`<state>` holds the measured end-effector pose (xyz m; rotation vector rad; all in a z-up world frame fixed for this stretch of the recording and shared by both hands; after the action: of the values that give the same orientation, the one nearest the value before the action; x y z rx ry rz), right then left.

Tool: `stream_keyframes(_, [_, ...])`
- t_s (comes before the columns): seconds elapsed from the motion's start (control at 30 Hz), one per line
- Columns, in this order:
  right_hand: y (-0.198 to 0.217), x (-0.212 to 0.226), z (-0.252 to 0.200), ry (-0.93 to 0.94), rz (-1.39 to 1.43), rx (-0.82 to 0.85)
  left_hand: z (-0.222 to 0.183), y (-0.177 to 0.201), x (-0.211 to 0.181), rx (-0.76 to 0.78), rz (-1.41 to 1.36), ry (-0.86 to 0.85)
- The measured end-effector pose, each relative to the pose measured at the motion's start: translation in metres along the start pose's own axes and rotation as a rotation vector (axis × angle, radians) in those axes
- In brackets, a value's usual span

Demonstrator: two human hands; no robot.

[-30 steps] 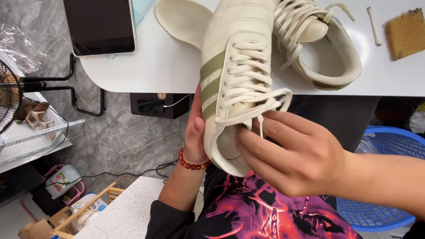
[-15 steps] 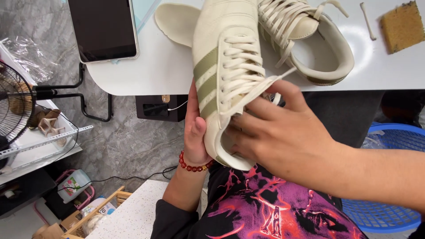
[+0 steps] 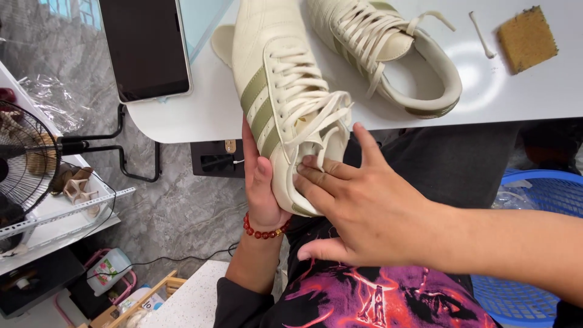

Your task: Cleaning the interior and relacing a white leather shoe.

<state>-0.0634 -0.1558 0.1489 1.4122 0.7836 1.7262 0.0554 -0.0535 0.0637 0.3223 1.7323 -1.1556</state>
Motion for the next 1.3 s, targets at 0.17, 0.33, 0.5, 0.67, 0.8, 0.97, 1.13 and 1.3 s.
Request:
stream_keyframes(0.17, [-0.008, -0.006, -0.005, 0.068, 0.186, 0.039, -0.003, 0.001, -0.003, 0.035, 0.059, -0.037])
stream_keyframes(0.33, [0.053, -0.007, -0.015, 0.158, 0.254, -0.44, -0.002, -0.004, -0.014, 0.027, -0.056, -0.01])
stream_keyframes(0.5, [0.097, -0.025, -0.01, -0.074, -0.065, -0.492, -0.01, 0.002, -0.005, -0.049, -0.202, 0.137])
stream_keyframes(0.67, [0.083, -0.006, -0.002, 0.052, -0.067, -0.417, -0.007, -0.007, 0.01, -0.098, -0.251, 0.202])
stream_keyframes(0.8, [0.041, -0.01, 0.014, -0.071, 0.212, -0.18, -0.007, -0.015, 0.016, -0.077, -0.112, 0.075])
stream_keyframes(0.97, [0.002, -0.043, 0.017, -0.346, 0.463, -0.006, -0.006, -0.021, 0.017, -0.039, 0.208, -0.141])
stream_keyframes(1.13, [0.015, -0.034, 0.024, -0.02, 0.411, -0.132, -0.003, -0.017, 0.014, 0.022, 0.408, -0.232])
stream_keyframes(1.3, [-0.009, -0.044, 0.006, -0.015, 0.398, -0.194, -0.004, -0.013, 0.022, 0.035, 0.395, -0.245])
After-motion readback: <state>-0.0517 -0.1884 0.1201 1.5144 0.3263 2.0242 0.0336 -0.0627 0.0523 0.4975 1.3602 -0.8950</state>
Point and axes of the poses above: each hand's wrist, its own z-axis towards the middle knuckle, its own y-axis out of the back of the hand, x = y × z, the point moved 5 cm from there along z, towards the middle knuckle, and after that the axes turned 2 degrees about x, right-handed, at the moved point
